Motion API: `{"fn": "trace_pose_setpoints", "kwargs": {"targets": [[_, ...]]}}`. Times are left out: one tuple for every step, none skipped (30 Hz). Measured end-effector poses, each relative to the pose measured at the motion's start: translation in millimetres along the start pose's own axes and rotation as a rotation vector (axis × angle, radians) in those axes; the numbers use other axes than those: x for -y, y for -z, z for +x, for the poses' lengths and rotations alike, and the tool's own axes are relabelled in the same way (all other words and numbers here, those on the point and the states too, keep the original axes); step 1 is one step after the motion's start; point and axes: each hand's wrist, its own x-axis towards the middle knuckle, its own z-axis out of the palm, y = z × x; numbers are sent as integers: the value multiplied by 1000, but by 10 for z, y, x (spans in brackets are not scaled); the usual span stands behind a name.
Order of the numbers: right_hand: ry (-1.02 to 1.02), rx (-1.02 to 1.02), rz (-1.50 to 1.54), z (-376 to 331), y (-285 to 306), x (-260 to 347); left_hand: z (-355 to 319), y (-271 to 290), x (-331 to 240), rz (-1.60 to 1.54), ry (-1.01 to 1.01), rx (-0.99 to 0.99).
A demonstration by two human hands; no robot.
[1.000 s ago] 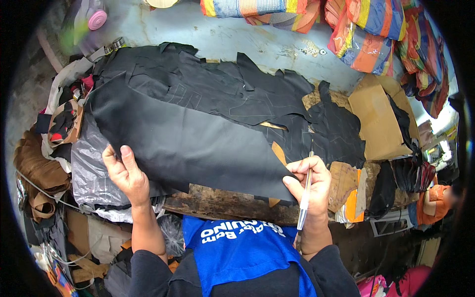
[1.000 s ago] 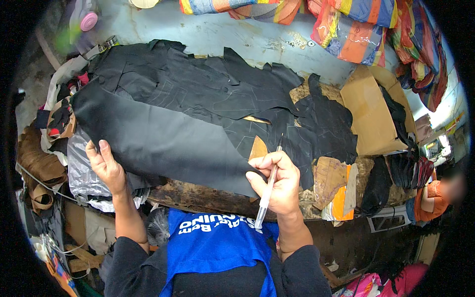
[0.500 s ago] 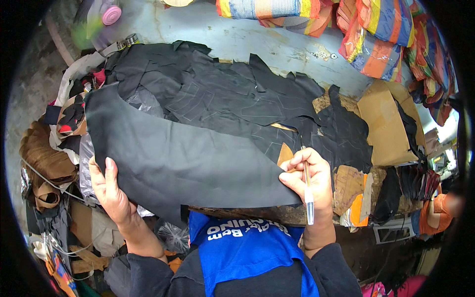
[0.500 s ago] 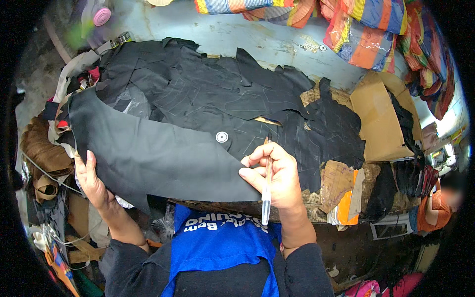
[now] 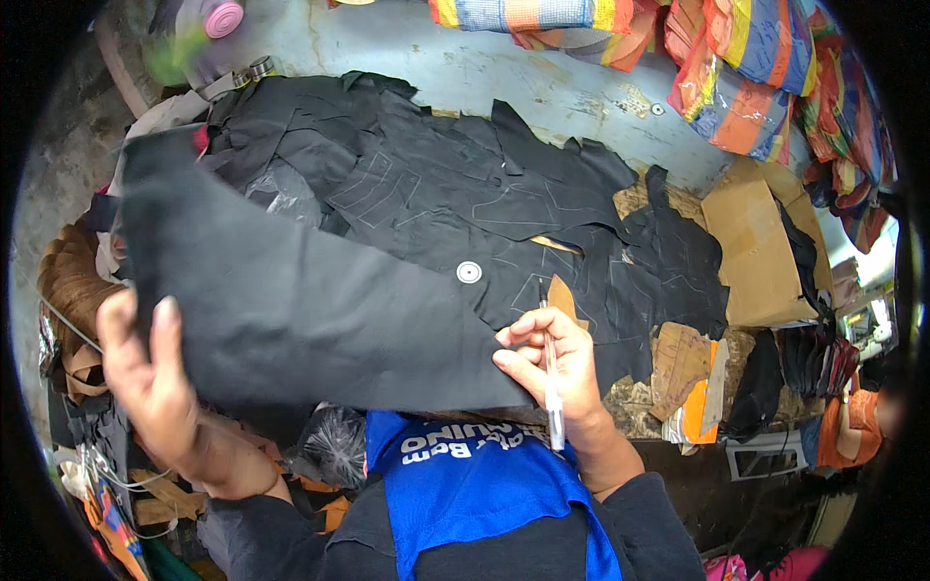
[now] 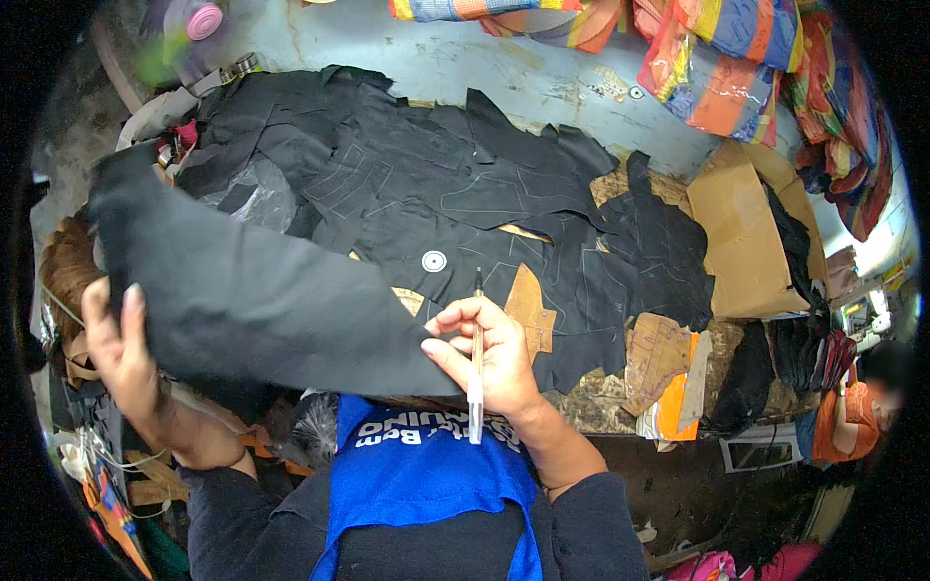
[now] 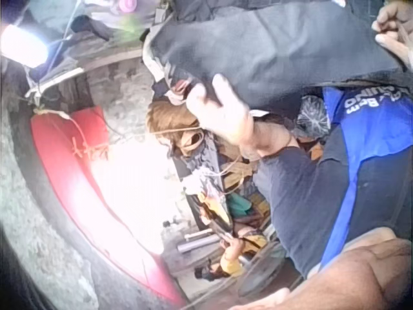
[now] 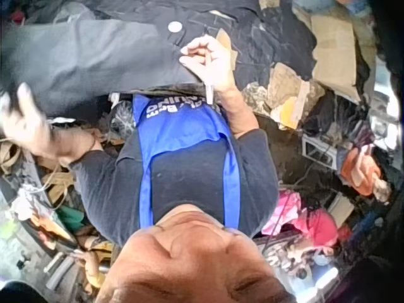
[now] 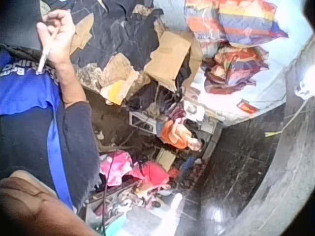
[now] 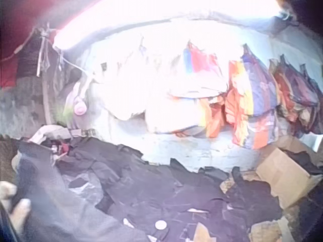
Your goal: The person places cardboard templates on a large piece of black fabric and traces their outlines with a white marker. They reposition the templates multiple times to mark several sections of the fabric.
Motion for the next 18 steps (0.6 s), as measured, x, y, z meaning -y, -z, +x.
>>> {"fn": "trace_pose_setpoints", "kwargs": {"targets": [[-5,-43,-33,-33,51,-116,54,-154,108,41,-12,78],[39,-126,-107,-79,102,-255,71,-426,286,120,-56,124],[92,-197,-170,-122,175,-401,43,-755,478,131,-112,172],[48,-259,-180,-181,266,-539,-33,-1046,646,166,-114,274],[3,-320,-212,-251,369,-664,-168,-1366,796,150,-58,341],[-27,-357,-364,-320,465,-779,-368,-1659,895,209,41,382],[-143,-417,-548,-395,556,-870,-565,-1844,958,322,58,525],[-215,-362,-721,-473,675,-911,-780,-2005,978,429,-53,652],[-140,-397,-886,-521,765,-943,-1071,-2107,921,439,-103,714],[-147,-453,-1062,-563,827,-964,-1293,-2185,865,313,-224,782],[-157,-500,-1237,-593,866,-978,-1507,-2233,791,327,-261,993],[-164,-544,-1285,-586,896,-993,-1683,-2256,722,320,-262,1208],[-168,-586,-1334,-534,933,-1008,-1799,-2257,679,351,-290,1388],[-169,-630,-1384,-452,977,-1025,-1831,-2256,684,368,-340,1398],[-168,-673,-1433,-386,1011,-1041,-1842,-2248,695,385,-390,1405],[-152,-655,-1421,-345,1027,-1062,-1809,-2238,735,358,-364,1425],[-135,-637,-1409,-299,1042,-1086,-1745,-2227,794,333,-339,1442],[-78,-615,-1391,-268,1057,-1108,-1690,-2214,846,287,-267,1414]]}}
